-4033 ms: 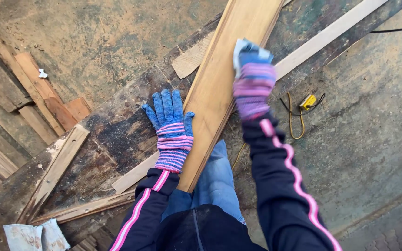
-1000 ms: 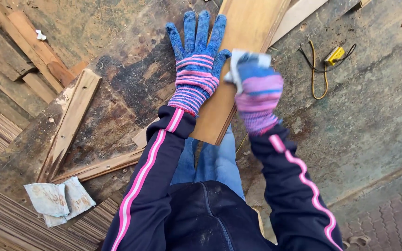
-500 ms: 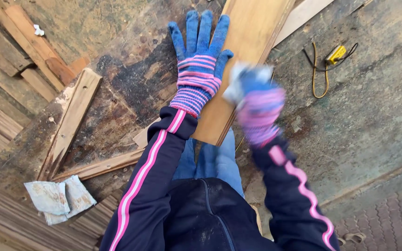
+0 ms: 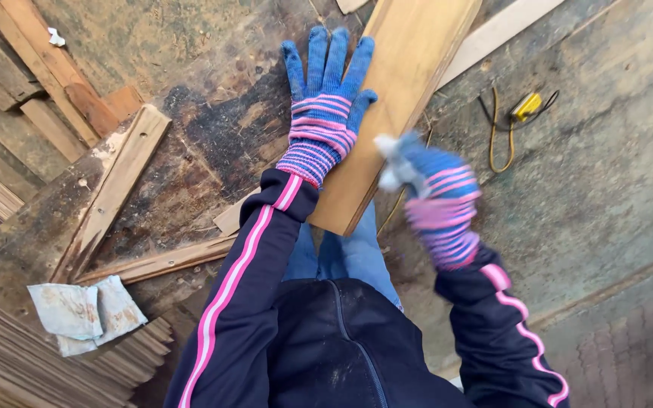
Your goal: Sanding a wooden board using both a power orbital sander and a manual sanding block to smooth the surface.
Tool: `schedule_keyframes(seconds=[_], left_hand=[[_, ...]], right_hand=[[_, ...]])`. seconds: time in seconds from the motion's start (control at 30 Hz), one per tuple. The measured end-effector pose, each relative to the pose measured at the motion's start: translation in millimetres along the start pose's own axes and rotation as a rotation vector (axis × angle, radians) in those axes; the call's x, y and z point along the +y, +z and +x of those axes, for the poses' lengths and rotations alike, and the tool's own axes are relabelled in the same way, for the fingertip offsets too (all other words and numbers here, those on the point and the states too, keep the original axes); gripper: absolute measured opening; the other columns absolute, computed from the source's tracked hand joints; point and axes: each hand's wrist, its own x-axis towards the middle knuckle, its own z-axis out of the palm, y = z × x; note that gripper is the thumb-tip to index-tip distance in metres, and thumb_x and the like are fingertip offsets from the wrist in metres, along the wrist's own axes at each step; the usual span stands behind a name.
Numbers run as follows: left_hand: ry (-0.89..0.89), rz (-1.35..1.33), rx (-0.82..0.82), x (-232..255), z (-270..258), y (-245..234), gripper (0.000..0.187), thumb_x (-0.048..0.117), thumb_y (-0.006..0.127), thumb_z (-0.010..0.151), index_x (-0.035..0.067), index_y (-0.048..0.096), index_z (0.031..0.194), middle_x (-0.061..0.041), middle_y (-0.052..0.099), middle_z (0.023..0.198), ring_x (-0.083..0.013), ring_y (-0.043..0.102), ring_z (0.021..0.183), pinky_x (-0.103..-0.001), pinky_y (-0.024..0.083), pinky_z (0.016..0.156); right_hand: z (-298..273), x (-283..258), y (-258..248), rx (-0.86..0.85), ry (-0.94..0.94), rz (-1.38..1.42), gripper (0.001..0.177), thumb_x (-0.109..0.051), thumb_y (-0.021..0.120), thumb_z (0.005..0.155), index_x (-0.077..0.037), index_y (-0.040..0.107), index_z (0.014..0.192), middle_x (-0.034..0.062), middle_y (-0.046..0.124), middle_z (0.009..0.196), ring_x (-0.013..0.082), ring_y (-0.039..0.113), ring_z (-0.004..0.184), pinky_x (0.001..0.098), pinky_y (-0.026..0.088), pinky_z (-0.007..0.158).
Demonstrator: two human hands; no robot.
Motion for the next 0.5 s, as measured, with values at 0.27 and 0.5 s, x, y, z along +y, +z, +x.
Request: schedule_keyframes(seconds=[0.27,0.5], left_hand=[[-0.277,0.016,-0.077,6,-53,-45,0.095,0.054,0.078,0.082,0.021,0.036,0.16,-0.018,0.028,0.167,-0.0414,0.016,0.156,-0.068,0.003,0.125],[-0.685,0.025,-0.171,50,-149,-51,0.112,0.064,0.083,0.065,0.025,0.035,0.158,-0.019,0.02,0.166,-0.0447,0.009,0.154,-0.068,0.001,0.121]], right_hand=[[102,52,-27,0.256,-0.64,-0.697,0.027,-0.016,0.073,0.099,-0.003,0.07,0.123,0.0185,0.072,0.124,0.0365,0.07,0.111,0.0477,0.054,0.102],[58,44,-4,-0.235,-0.79,-0.521,0.032,-0.011,0.068,0.087,-0.002,0.071,0.118,0.0204,0.069,0.117,0.0414,0.066,0.112,0.0561,0.051,0.103]])
